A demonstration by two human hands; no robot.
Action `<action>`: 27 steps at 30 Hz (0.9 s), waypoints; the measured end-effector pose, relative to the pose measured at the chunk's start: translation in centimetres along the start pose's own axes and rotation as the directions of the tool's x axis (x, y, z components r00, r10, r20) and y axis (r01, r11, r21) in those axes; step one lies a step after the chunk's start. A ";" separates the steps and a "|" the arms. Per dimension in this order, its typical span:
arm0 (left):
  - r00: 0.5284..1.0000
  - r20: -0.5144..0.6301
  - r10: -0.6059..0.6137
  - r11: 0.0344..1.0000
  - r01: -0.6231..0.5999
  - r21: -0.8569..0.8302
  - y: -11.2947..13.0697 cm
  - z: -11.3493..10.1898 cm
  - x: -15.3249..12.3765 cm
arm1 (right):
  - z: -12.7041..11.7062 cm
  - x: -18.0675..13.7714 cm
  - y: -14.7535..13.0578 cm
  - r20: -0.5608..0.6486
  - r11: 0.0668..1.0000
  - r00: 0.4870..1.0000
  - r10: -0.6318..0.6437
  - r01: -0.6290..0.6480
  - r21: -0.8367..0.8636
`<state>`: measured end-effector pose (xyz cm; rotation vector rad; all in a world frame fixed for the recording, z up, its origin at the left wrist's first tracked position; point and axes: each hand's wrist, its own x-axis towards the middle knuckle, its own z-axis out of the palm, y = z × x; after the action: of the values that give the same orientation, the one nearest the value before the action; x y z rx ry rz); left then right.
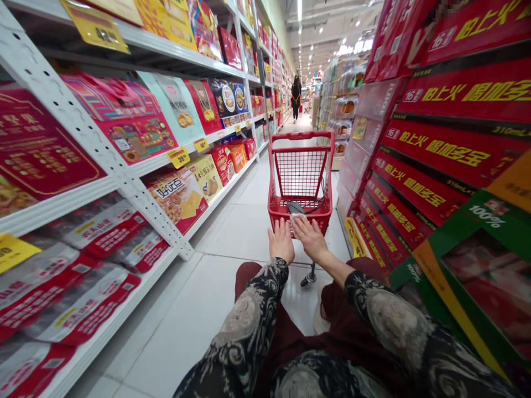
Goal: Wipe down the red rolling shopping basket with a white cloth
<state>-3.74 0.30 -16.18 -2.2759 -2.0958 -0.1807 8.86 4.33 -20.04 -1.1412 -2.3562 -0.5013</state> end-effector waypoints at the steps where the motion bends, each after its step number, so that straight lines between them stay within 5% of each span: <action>1: 1.000 0.005 -0.001 1.000 0.001 0.000 -0.1 0.1 -0.1 | 0.6 -0.3 -0.2 0.040 1.000 0.999 -0.019 0.019 0.000; 7: 0.999 0.037 -0.009 1.000 0.009 -0.013 -1.1 1.5 -0.8 | 2.3 -2.4 -1.4 0.225 0.999 0.973 -0.048 0.047 0.013; 15: 0.989 0.035 -0.144 0.990 0.144 -0.006 -3.7 0.7 -0.1 | 0.2 3.7 -3.0 0.034 0.992 0.992 -0.125 0.124 0.024; 22: 0.997 0.034 -0.075 0.997 0.076 -0.015 -3.5 0.9 -0.6 | 3.3 -0.3 -2.9 0.193 0.988 0.969 -0.152 0.155 -0.001; 27: 0.997 0.024 -0.074 0.996 0.075 -0.040 -2.8 0.7 -0.4 | 1.3 -0.1 -2.1 0.059 0.991 0.989 -0.137 0.137 0.005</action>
<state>-6.57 0.21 -17.02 -2.2339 -2.2098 -0.2032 6.94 3.68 -21.42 -1.0112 -2.4974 -0.5204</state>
